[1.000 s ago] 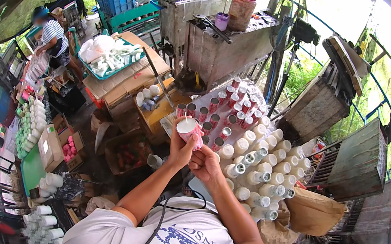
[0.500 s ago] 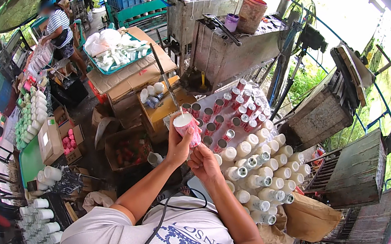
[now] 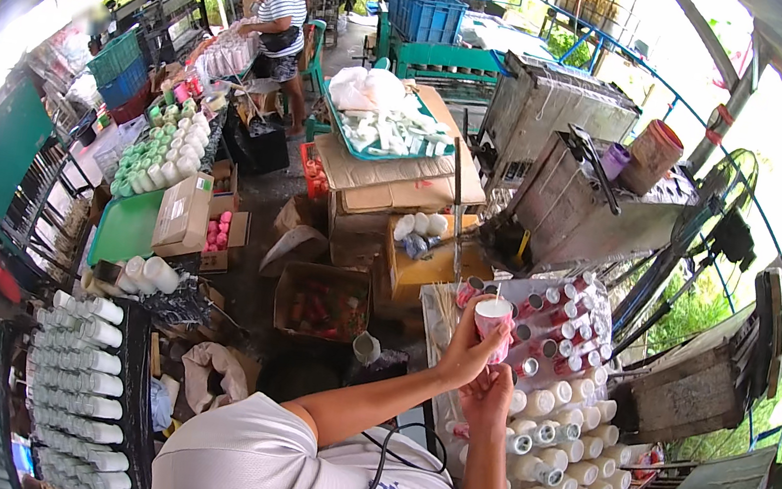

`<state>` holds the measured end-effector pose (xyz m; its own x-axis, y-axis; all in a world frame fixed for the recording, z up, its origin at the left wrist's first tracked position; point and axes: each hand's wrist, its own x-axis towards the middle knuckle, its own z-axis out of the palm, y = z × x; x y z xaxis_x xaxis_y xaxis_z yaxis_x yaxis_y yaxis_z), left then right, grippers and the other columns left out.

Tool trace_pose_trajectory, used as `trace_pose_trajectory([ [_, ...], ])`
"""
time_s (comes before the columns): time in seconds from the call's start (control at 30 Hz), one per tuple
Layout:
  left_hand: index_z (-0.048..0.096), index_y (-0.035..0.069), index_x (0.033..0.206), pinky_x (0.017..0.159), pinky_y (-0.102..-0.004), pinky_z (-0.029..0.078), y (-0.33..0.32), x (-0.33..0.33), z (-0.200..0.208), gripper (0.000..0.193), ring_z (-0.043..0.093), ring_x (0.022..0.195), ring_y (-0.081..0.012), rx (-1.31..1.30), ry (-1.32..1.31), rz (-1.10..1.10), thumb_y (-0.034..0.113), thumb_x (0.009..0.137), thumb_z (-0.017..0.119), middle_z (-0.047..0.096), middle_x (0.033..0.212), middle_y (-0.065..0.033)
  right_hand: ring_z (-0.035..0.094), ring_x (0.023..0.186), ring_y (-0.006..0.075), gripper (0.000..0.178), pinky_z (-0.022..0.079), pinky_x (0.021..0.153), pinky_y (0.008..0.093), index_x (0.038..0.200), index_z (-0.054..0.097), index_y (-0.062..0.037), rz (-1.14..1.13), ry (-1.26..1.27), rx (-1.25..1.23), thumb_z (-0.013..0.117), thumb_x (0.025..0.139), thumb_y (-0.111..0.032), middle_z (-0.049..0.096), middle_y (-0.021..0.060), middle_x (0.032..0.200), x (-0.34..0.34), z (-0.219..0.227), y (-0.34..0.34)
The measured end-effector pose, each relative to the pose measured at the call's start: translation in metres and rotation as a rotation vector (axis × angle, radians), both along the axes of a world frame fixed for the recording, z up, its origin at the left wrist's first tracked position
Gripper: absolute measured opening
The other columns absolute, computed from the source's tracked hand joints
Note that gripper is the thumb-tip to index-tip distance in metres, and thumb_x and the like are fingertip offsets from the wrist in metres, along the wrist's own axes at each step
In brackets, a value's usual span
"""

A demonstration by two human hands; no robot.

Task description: The person inserts red cylindrical wick holders into white cylindrical candle bases. They pick up a wick holder and a base, insert the holder into the base, and place the assembled unit onto a tray.

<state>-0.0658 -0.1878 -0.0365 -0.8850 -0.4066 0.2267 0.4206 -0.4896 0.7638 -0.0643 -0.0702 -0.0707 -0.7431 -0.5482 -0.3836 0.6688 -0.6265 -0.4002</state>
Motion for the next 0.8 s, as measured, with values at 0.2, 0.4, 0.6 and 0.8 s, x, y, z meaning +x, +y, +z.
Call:
trace_pose_trajectory([
  [0.2,0.047,0.009,0.144,0.089,-0.0291,0.054,-0.027,0.001,-0.008,0.052,0.062,0.101,-0.0106,-0.324,-0.016,0.093,0.007,0.099,0.075,0.062,0.118,-0.0036,0.065,0.121,0.0296,0.053,0.049,0.11,0.0428,0.145,0.059,-0.0014,-0.075,1.053,1.251,0.062,0.092,-0.001,0.068,0.018,0.134,-0.036,-0.071,0.025],
  [0.4,0.064,0.005,0.123,0.088,-0.0299,0.056,-0.037,0.022,-0.016,0.043,0.065,0.098,-0.0104,-0.671,-0.138,-0.11,0.005,0.085,0.085,0.069,0.107,-0.0029,0.067,0.108,0.0211,0.039,0.053,0.096,0.034,0.137,0.067,-0.0019,-0.122,1.047,0.863,0.072,0.099,-0.011,0.072,0.0099,0.119,-0.025,0.06,0.023],
  [0.6,0.066,0.003,0.121,0.086,-0.0314,0.058,-0.015,0.018,-0.024,0.045,0.069,0.097,-0.0126,-0.719,-0.14,-0.29,0.003,0.081,0.088,0.074,0.104,-0.0061,0.069,0.096,0.0325,0.013,0.054,0.083,0.0437,0.096,0.078,-0.0043,-0.198,1.43,1.116,0.082,0.086,-0.011,0.071,0.0125,0.098,-0.02,0.078,0.052],
  [0.8,0.066,0.002,0.116,0.084,-0.0299,0.056,0.024,0.013,-0.032,0.042,0.068,0.095,-0.0102,-0.779,-0.076,-0.442,0.002,0.08,0.087,0.072,0.103,-0.0046,0.065,0.106,0.0289,0.01,0.044,0.09,0.0425,0.096,0.068,-0.009,-0.247,1.48,1.393,0.076,0.09,-0.012,0.067,0.0086,0.105,0.002,0.079,0.091],
])
